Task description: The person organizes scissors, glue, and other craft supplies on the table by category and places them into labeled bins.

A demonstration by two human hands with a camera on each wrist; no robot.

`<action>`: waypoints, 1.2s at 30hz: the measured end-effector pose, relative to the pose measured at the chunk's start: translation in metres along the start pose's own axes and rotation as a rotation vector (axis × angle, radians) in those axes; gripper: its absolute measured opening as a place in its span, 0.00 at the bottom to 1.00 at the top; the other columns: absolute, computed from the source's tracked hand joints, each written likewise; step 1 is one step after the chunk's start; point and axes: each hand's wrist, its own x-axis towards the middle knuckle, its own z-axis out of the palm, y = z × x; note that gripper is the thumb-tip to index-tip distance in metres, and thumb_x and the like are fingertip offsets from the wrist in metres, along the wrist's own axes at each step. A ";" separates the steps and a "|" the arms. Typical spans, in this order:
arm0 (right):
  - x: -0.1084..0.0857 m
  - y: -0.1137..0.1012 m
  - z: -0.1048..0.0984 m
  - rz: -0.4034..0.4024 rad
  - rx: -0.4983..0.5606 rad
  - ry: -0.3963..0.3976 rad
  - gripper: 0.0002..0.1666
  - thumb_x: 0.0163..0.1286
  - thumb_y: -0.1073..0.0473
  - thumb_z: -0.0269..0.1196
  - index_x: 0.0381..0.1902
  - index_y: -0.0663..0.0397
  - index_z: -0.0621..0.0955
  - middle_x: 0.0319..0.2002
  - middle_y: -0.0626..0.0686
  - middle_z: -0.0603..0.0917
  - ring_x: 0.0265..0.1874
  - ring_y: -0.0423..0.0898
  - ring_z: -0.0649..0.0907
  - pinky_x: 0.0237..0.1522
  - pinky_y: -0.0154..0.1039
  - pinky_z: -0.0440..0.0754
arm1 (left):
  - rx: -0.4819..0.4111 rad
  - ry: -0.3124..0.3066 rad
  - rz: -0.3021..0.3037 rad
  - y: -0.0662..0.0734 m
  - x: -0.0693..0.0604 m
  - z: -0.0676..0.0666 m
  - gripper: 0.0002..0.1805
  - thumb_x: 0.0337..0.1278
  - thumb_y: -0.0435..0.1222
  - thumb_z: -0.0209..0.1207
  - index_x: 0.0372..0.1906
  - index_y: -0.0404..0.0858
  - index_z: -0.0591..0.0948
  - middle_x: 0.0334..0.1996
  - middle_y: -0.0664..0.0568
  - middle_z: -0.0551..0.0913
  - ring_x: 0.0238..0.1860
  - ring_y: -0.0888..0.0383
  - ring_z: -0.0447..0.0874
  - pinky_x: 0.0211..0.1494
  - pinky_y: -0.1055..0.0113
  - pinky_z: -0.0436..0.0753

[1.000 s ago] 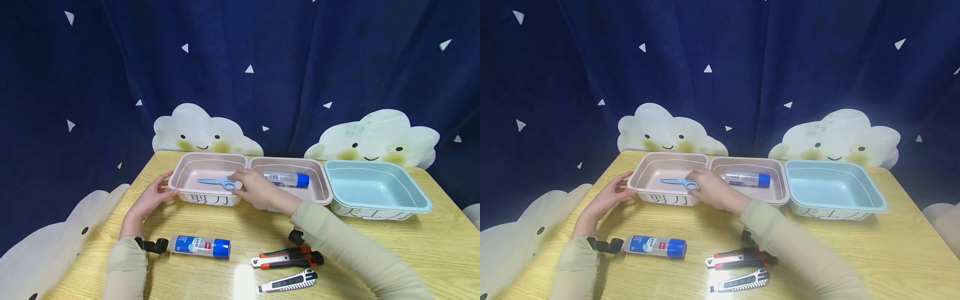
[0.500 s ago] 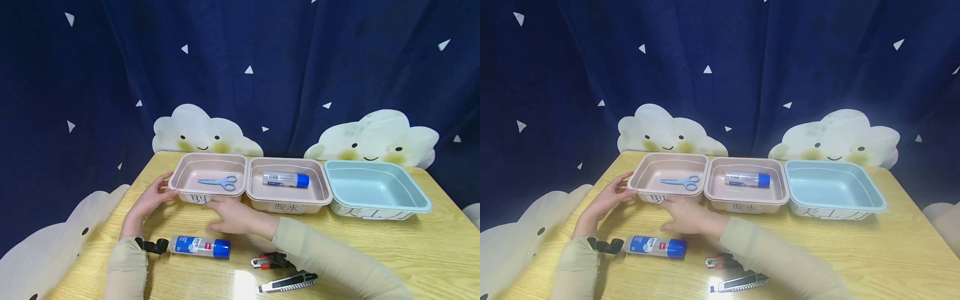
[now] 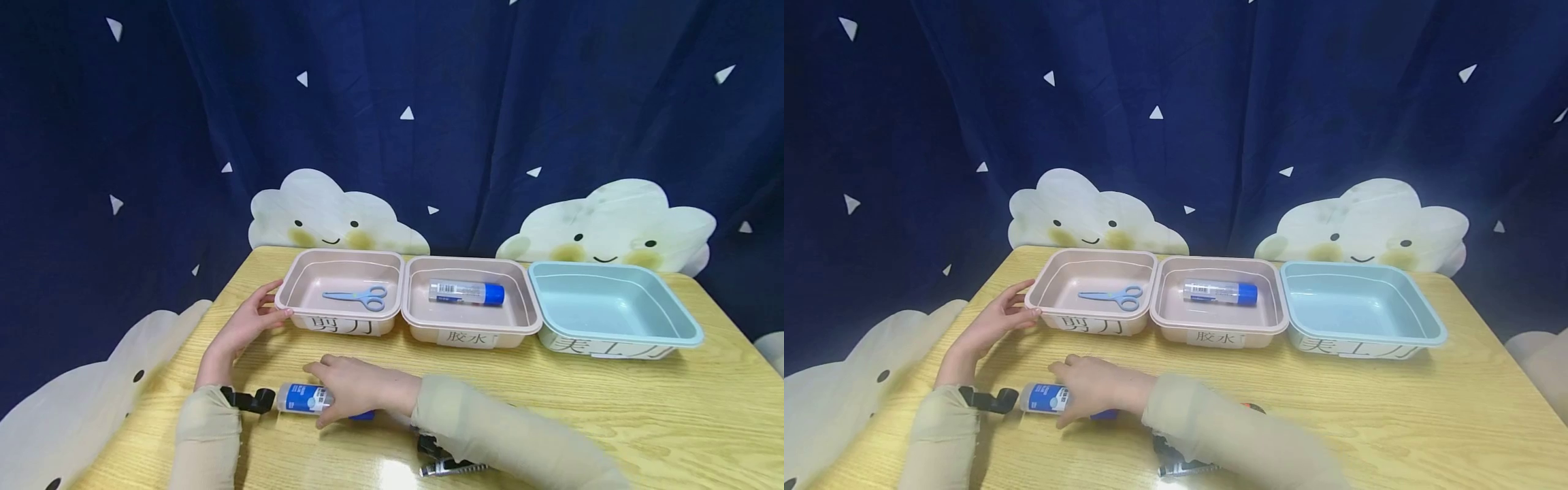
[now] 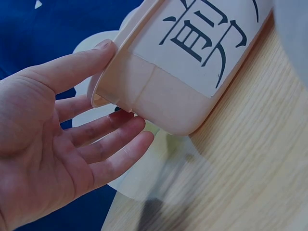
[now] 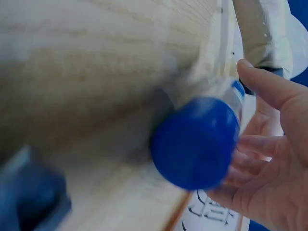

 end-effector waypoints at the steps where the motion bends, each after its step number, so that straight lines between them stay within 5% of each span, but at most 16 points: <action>1: 0.002 -0.001 0.002 0.005 -0.007 -0.004 0.49 0.50 0.39 0.68 0.65 0.53 0.63 0.51 0.49 0.75 0.43 0.38 0.76 0.48 0.29 0.74 | 0.002 0.001 -0.003 0.000 0.000 0.000 0.43 0.55 0.41 0.60 0.71 0.42 0.50 0.58 0.33 0.63 0.50 0.50 0.72 0.52 0.51 0.77; 9: 0.012 -0.011 0.017 0.076 -0.111 0.006 0.50 0.44 0.34 0.69 0.62 0.47 0.67 0.46 0.47 0.74 0.38 0.37 0.74 0.35 0.29 0.75 | 0.000 -0.001 -0.007 0.001 -0.001 0.001 0.43 0.55 0.41 0.60 0.71 0.42 0.49 0.59 0.33 0.62 0.49 0.51 0.72 0.52 0.52 0.77; 17: 0.016 -0.008 0.021 0.081 -0.102 0.021 0.35 0.47 0.46 0.70 0.53 0.47 0.73 0.38 0.46 0.75 0.32 0.36 0.73 0.29 0.26 0.72 | -0.002 -0.001 -0.009 0.004 -0.003 0.001 0.42 0.56 0.39 0.59 0.71 0.41 0.49 0.59 0.32 0.62 0.48 0.53 0.72 0.51 0.52 0.77; 36: -0.012 0.006 -0.009 0.104 -0.042 0.057 0.32 0.43 0.54 0.70 0.50 0.45 0.75 0.35 0.45 0.74 0.29 0.37 0.72 0.28 0.27 0.71 | -0.018 0.000 -0.007 0.003 -0.001 0.000 0.42 0.55 0.39 0.60 0.71 0.42 0.50 0.59 0.33 0.62 0.49 0.52 0.72 0.51 0.53 0.78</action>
